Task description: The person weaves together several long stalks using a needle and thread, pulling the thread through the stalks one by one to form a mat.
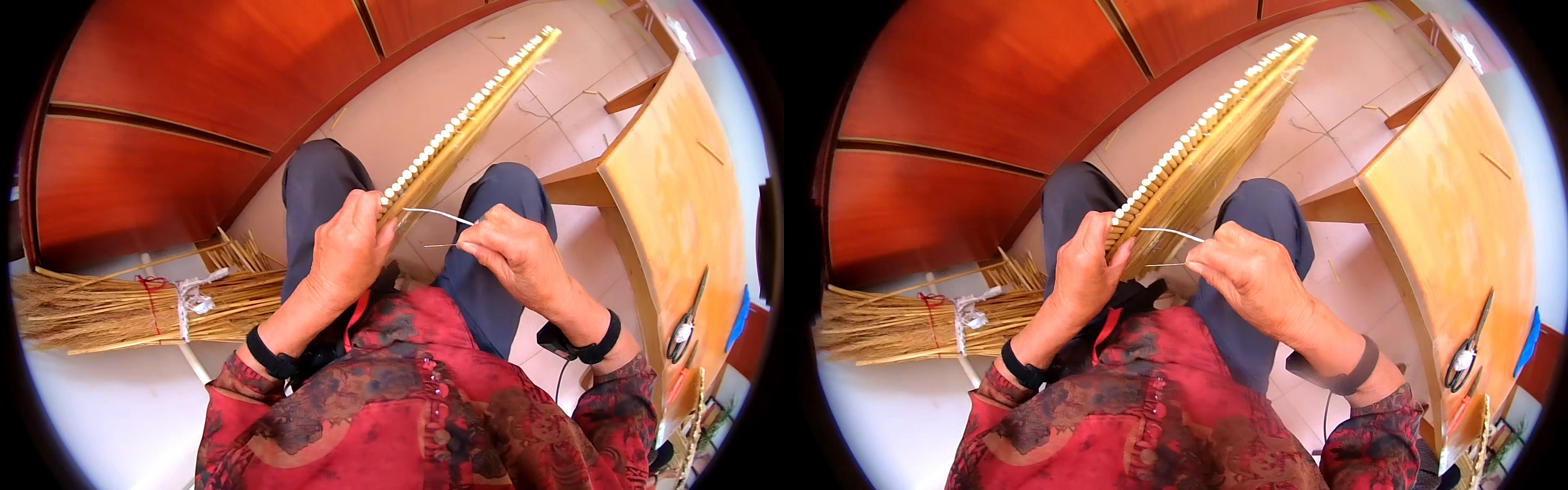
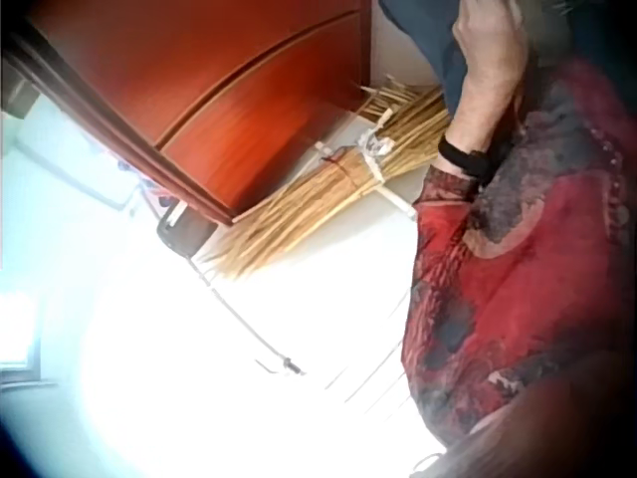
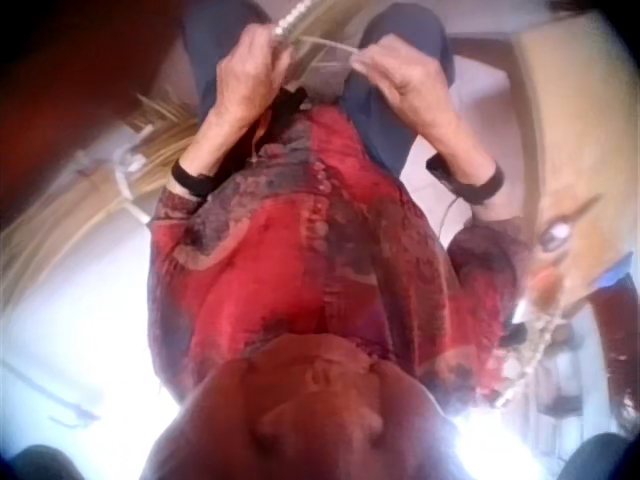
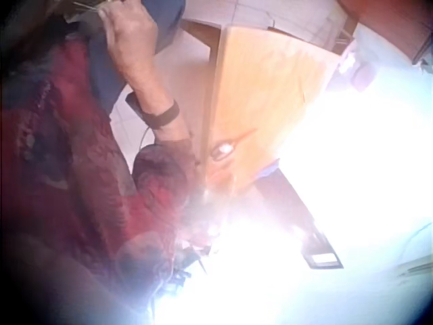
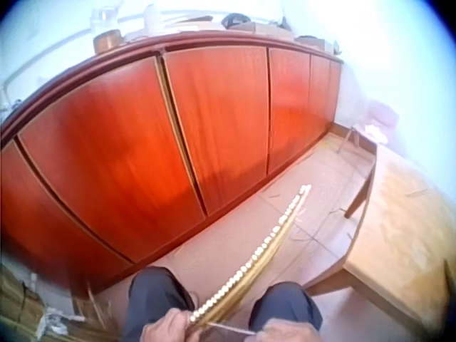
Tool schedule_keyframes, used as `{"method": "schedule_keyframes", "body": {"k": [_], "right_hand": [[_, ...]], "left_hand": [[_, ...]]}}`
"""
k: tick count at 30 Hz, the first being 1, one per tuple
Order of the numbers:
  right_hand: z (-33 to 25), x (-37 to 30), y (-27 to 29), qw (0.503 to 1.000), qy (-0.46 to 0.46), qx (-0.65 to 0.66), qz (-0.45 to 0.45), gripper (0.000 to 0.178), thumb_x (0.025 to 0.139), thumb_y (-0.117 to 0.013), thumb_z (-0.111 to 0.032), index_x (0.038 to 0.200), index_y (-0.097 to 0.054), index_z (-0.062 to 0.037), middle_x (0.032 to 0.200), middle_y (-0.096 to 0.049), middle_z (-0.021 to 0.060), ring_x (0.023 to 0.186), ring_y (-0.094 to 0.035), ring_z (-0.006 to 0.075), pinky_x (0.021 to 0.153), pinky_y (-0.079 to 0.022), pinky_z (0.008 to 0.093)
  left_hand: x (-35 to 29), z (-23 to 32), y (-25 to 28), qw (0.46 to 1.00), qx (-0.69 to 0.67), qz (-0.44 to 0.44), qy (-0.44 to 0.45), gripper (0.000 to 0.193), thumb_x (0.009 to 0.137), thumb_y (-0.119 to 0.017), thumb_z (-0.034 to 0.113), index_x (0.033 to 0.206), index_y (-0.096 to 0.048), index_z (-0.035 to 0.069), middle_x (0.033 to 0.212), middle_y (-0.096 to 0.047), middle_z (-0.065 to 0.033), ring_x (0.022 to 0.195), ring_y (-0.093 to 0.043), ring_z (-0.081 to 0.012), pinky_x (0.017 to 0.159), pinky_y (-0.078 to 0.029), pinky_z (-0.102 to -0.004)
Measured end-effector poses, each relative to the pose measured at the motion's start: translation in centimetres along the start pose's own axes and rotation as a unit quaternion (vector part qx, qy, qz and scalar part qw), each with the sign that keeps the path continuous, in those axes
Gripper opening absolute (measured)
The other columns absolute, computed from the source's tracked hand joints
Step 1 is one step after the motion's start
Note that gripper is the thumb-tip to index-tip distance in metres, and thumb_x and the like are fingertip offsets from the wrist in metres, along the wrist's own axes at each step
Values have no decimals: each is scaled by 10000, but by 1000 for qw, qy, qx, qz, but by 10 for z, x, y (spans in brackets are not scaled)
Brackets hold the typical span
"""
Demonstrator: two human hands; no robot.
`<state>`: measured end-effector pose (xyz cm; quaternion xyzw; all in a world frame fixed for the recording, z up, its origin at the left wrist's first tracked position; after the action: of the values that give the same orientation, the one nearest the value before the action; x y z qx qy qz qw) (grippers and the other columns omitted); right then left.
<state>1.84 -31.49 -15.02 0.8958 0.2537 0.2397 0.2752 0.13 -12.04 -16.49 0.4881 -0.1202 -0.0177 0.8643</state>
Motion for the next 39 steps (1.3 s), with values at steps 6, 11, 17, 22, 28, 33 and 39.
{"method": "schedule_keyframes", "body": {"k": [6, 11, 17, 22, 28, 33, 39], "right_hand": [[10, 13, -24, 944, -238, 227, -11, 88, 898, -575, -88, 891, -597, -3, 752, -577, 137, 649, -574, 299, 612, -468, 318], [17, 31, -39, 975, -142, 170, 35, 115, 913, -557, -144, 890, -578, -33, 743, -589, 176, 719, -608, 360, 617, -477, 404], [22, 45, -63, 988, -111, 107, -15, 150, 925, -519, -195, 893, -587, -65, 747, -611, 204, 738, -611, 408, 626, -482, 484], [27, 51, -78, 994, -88, 55, -30, 204, 926, -491, -225, 912, -623, -70, 740, -626, 202, 734, -632, 396, 625, -495, 489], [36, 51, -76, 995, -88, 52, -14, 204, 917, -497, -219, 910, -636, -70, 741, -635, 194, 728, -644, 379, 627, -510, 479], [45, 52, -67, 996, -83, 37, -17, 189, 908, -504, -201, 904, -641, -71, 743, -638, 194, 722, -649, 370, 619, -516, 473], [43, 63, -59, 997, -49, 67, -7, 167, 873, -505, -159, 920, -642, -74, 769, -647, 176, 765, -655, 355, 645, -526, 449]], "left_hand": [[5, -25, 10, 996, -55, 2, 74, 333, 799, -698, 58, 1075, -522, -2, 944, -613, -167, 862, -640, -333, 734, -502, -365], [2, -37, 12, 985, -79, -29, 152, 322, 819, -689, 59, 1090, -528, -3, 928, -662, -149, 877, -668, -232, 774, -507, -320], [0, -43, 13, 978, -107, -9, 179, 301, 833, -674, 51, 1090, -530, -12, 935, -664, -117, 864, -641, -147, 770, -504, -298], [4, -41, 14, 972, -141, -11, 188, 279, 843, -659, 40, 1085, -532, -17, 940, -657, -104, 858, -627, -122, 761, -506, -285], [6, -43, 15, 971, -142, -11, 191, 262, 847, -653, 31, 1077, -534, -13, 926, -653, -90, 847, -620, -109, 750, -507, -275], [6, -50, 9, 964, -165, -15, 209, 249, 850, -647, 25, 1072, -541, -17, 942, -656, -70, 847, -616, -95, 764, -501, -263], [9, -60, 5, 942, -224, -27, 247, 237, 859, -633, 18, 1079, -553, -13, 1008, -659, -75, 898, -610, -90, 825, -488, -259]]}}
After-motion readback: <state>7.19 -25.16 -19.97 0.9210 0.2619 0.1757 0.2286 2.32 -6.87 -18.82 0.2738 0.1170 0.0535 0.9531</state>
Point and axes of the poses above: each hand's wrist, its own x-axis towards the middle knuckle, its own y-axis out of the back of the hand, z = x × y, the point moved 5 cm from there along x, towards the middle knuckle
